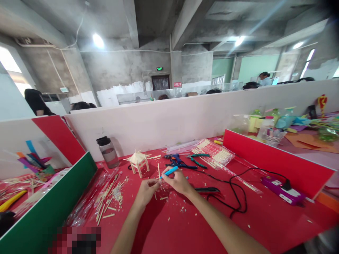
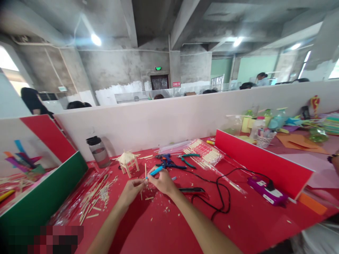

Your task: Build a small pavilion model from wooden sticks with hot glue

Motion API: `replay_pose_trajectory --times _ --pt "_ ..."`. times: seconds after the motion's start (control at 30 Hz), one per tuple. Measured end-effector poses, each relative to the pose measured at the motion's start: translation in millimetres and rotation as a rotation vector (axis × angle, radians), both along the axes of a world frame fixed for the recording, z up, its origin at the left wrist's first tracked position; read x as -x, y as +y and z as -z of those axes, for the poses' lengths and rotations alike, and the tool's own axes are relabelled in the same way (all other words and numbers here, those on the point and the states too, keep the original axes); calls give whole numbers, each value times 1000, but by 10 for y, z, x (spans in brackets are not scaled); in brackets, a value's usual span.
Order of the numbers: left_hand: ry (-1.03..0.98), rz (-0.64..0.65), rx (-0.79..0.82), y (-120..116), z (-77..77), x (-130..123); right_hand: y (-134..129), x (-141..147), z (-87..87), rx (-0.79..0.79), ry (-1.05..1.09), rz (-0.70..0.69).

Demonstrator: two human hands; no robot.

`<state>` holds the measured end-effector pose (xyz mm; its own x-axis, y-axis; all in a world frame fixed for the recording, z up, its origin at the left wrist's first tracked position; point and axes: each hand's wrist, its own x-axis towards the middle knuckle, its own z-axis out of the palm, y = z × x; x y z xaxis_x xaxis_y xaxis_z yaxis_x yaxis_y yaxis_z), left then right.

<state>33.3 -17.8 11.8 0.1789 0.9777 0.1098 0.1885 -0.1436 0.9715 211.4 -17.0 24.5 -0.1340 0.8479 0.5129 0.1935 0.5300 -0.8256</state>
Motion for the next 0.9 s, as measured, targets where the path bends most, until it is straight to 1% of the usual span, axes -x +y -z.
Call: replay_pose_trajectory --times 0.2,0.57,0.7,0.8,0.9 --pt "6 -8 -17 -7 -16 -5 1 6 7 30 35 1" --pt "22 1 -25 10 10 3 6 6 14 -29 -14 21" --pt "20 0 -26 18 9 5 42 3 31 73 115 -29" --pt "9 -16 -22 8 -10 -2 128 -86 15 106 233 -26" --pt "0 -35 3 -7 -35 -15 234 -325 -34 106 225 5"
